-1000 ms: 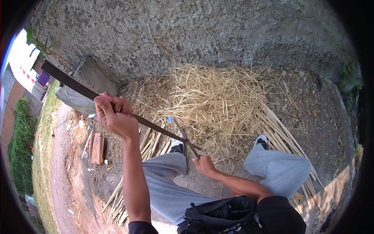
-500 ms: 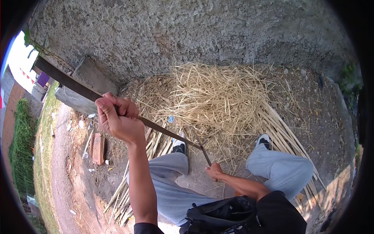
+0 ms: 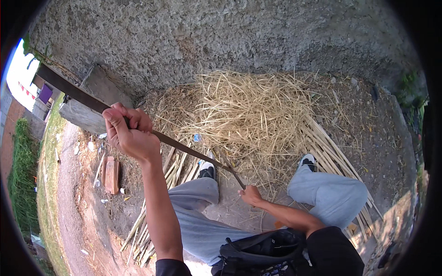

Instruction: The person scrapes a bamboo stick with a large knife, turns it over with both hands, and cuts the stick using a smaller knife.

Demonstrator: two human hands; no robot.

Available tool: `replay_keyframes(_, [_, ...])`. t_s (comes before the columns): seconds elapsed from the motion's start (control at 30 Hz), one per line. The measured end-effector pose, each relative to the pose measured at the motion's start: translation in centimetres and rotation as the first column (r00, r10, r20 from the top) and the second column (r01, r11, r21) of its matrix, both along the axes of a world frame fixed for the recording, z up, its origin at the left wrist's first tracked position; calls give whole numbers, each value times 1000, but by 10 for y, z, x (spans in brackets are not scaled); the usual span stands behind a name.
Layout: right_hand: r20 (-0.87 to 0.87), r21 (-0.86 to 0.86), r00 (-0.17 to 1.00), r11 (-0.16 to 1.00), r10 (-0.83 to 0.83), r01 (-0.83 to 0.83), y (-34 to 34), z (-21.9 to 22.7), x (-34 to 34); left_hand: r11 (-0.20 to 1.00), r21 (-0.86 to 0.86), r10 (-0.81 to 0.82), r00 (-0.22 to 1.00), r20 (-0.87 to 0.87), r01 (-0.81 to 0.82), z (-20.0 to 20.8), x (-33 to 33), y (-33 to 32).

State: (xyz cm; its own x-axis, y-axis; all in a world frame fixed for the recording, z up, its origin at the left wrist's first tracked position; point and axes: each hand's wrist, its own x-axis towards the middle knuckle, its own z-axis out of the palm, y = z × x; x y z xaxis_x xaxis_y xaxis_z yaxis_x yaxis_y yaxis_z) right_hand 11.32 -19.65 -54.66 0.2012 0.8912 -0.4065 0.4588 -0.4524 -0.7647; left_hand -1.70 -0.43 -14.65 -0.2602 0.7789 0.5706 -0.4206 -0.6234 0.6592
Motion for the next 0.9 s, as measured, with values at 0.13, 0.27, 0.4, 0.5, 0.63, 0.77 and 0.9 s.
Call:
replay_keyframes(0.13, [162, 40, 986, 999, -33, 27, -21, -65, 1, 1000, 3, 24, 1000, -3, -24, 6, 9, -8])
replay_keyframes(0.27, [184, -101, 983, 994, -22, 41, -25, -64, 24, 1000, 9, 27, 1000, 14, -27, 3, -3, -5])
replay_keyframes(0.4, [134, -188, 991, 981, -18, 43, -28, -40, 5, 999, 19, 50, 999, 3, -51, -1, -13, -3])
replay_keyframes(0.5, [104, -366, 995, 930, -5, 43, -53, -76, 23, 1000, 23, 19, 1000, 5, -19, 3, 2, -11])
replay_keyframes(0.63, [146, -308, 989, 950, 1, 45, -43, -70, 12, 1000, 15, 2, 1000, -13, -2, 4, 6, -10])
replay_keyframes(0.77, [250, -143, 968, 988, -18, 55, -44, -94, 1, 1000, 1, -5, 1000, 0, 5, 4, 3, -9])
replay_keyframes(0.9, [144, -352, 988, 936, 60, -5, -53, -103, 31, 999, 22, 43, 999, 6, -43, 4, -20, -7])
